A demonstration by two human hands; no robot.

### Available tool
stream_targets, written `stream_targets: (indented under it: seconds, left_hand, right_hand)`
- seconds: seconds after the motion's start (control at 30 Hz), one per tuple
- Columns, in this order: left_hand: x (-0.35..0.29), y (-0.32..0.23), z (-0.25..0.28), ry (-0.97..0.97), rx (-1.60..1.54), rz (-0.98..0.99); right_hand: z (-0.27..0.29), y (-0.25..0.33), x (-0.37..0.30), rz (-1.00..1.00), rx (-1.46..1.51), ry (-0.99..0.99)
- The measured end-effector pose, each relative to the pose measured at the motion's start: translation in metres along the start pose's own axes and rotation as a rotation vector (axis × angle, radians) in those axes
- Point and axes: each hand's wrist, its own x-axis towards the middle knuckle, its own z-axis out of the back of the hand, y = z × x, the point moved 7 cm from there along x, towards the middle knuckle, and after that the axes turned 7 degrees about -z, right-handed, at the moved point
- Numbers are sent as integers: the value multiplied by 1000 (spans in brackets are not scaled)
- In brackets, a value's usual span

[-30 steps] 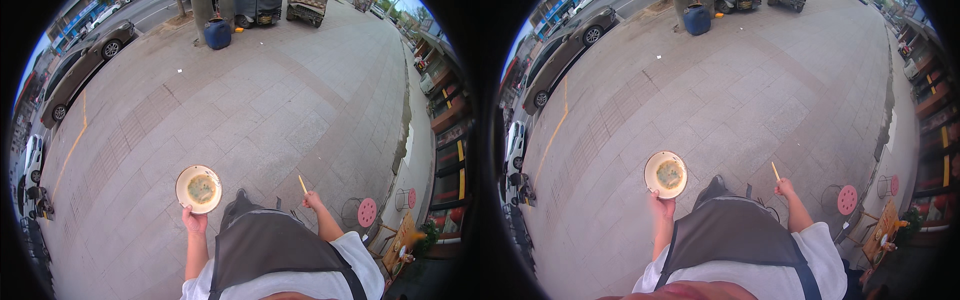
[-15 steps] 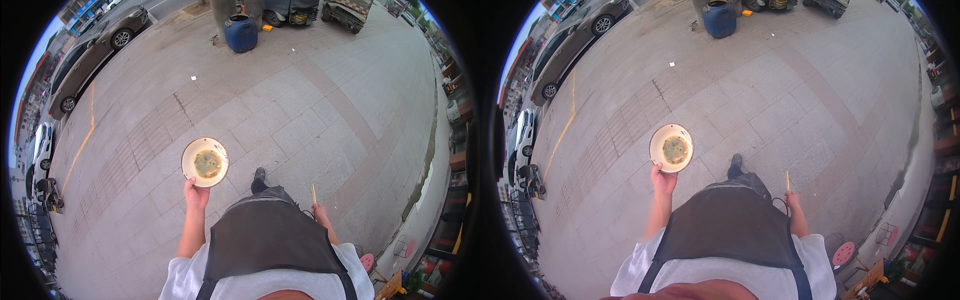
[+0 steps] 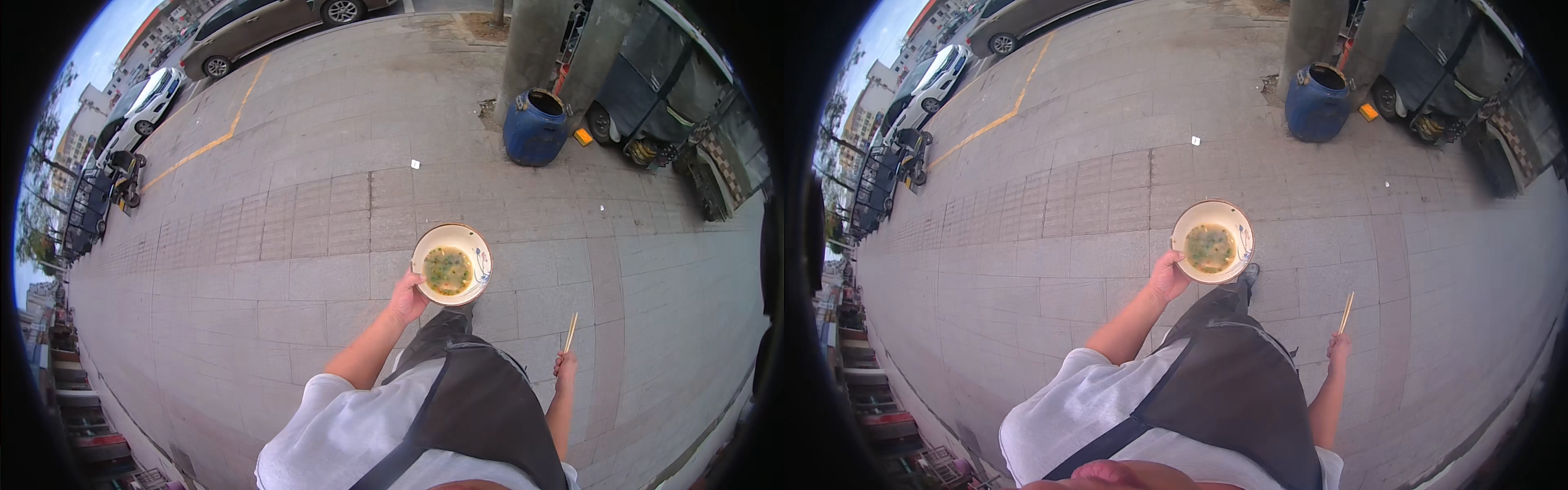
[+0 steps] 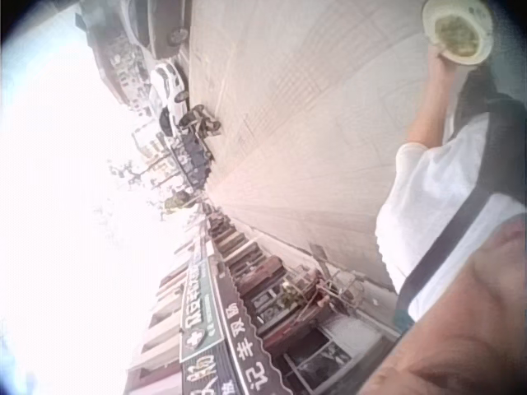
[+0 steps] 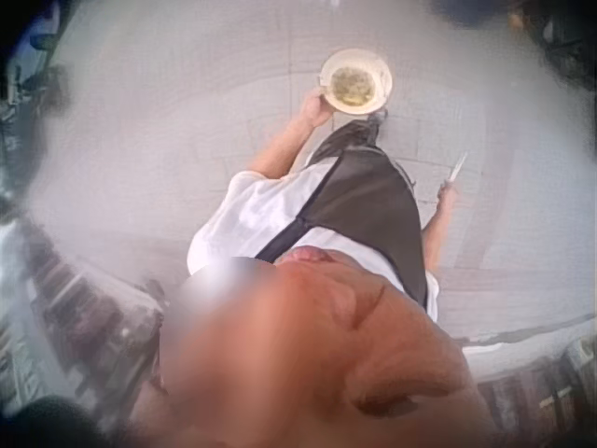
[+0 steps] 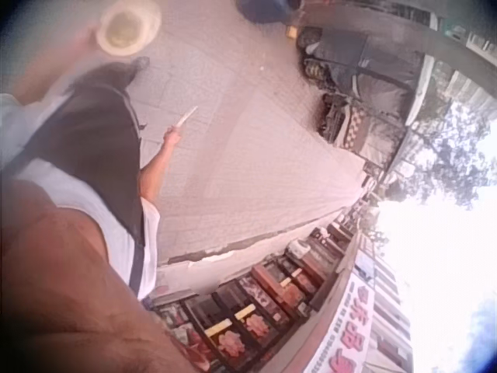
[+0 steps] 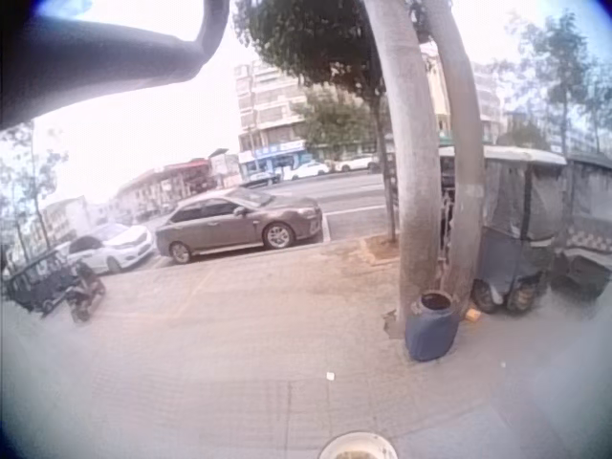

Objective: The person wipes a wooden table with a yellow cloth, then carries a bowl and chopsticks outside to discard liquid into a bin. The person returns inside, places the bowl and chopsticks on a counter, washes the bowl at a sink, and dries it with a pink cloth.

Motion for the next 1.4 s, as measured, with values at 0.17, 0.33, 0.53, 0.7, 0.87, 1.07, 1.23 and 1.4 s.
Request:
stream_targets:
  seconds: [0.17,0.33,0.53,0.7,0.87,1.07,1.23,1.4]
  left_hand:
    - [144,25,-107,56,-27,28]
    - [282,42,-196,36,-3,-14]
    - [424,97,-258,-47,-64,-119]
    - [510,121,-318,-136,-111,-186]
    - [593,146,-345,-183,-28,-193]
    - [727,175,-353,-385,123,-106]
    - [864,194,-345,-758,636,38]
    - [952,175,-405,-962,1366,92]
  right_hand:
    - [99,-19,117,353,-764,-90]
    - [168,22,263,335,-1224,-85]
    - [124,295,394,228,-916,5]
    - [65,554,451,-68,-301,-23]
    - [37,698,512,28,-346,50]
    - [44,752,564,-45,-365,-19]
    - [65,769,571,-256,-363,-175]
    - [32,810,614,-296,-402,-67]
